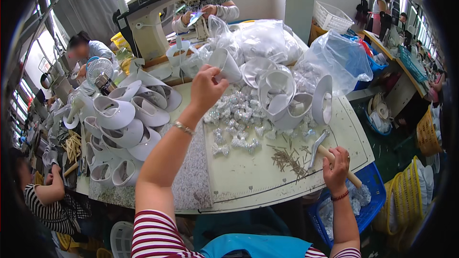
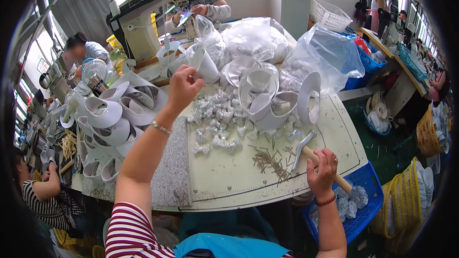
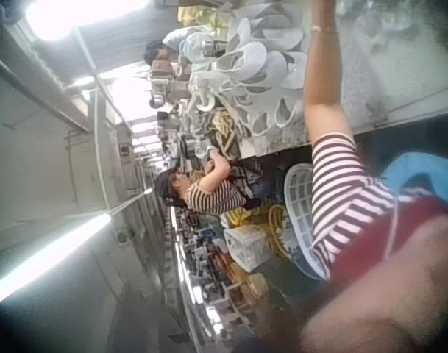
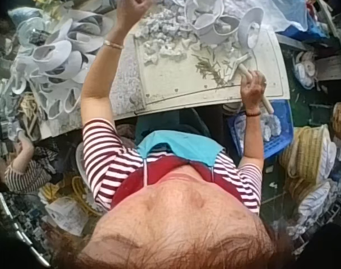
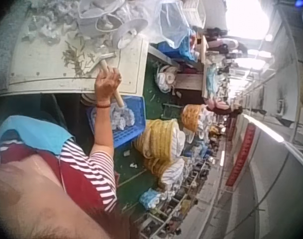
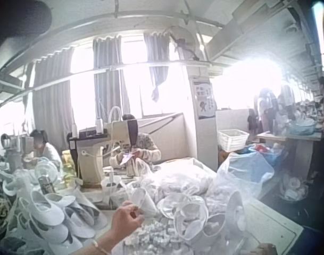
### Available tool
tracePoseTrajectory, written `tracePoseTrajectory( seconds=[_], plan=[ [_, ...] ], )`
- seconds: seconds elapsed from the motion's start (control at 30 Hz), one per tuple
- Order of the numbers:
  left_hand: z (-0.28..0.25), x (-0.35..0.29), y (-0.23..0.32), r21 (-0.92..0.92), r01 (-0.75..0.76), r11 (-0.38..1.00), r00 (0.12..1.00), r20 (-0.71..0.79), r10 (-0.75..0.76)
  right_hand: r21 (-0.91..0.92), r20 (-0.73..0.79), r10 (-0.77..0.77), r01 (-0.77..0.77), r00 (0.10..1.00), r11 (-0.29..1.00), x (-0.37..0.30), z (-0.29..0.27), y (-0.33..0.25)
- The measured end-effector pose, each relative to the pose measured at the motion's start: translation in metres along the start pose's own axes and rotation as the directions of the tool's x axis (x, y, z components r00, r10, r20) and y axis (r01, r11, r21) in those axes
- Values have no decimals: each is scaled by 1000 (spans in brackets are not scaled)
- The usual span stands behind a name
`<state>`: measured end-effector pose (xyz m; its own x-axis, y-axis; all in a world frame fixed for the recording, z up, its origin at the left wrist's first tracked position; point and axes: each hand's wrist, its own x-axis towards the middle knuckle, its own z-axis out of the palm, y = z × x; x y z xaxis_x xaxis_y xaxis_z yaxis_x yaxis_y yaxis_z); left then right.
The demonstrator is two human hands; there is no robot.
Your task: The person attaches decorative bows to shoe uppers by hand and secures them by hammering the attachment points with a hammer.
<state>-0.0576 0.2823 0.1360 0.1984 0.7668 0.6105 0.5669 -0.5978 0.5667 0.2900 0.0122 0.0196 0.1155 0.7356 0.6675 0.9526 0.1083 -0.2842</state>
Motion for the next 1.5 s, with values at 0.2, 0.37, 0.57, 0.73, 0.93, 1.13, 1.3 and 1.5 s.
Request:
tracePoseTrajectory(
  seconds=[0.2,0.37,0.57,0.73,0.93,1.13,1.3,1.5],
  plan=[
    [-96,-109,24,169,-185,968,932,342,118,58,201,-172,164,964,985,-7,-4,-63],
    [-149,-159,14,212,-128,969,864,504,4,-57,303,-140,165,943,985,-2,9,-76],
    [-112,-171,52,257,-295,920,926,314,209,35,188,-208,205,960,978,-3,22,-77],
    [-22,-178,75,172,-225,959,890,437,130,29,122,-183,181,976,983,1,27,-80],
    [47,-161,51,349,-174,921,859,511,-32,72,108,-166,159,980,985,1,30,-79],
    [52,-166,48,209,-26,978,913,403,-62,284,76,-40,17,996,959,-4,29,-78],
    [62,-158,61,368,-17,930,881,445,-160,593,213,163,-260,963,762,-9,27,-90],
    [58,-154,55,233,93,968,895,407,-184,794,529,280,-584,801,168,-7,14,-102]
  ],
)
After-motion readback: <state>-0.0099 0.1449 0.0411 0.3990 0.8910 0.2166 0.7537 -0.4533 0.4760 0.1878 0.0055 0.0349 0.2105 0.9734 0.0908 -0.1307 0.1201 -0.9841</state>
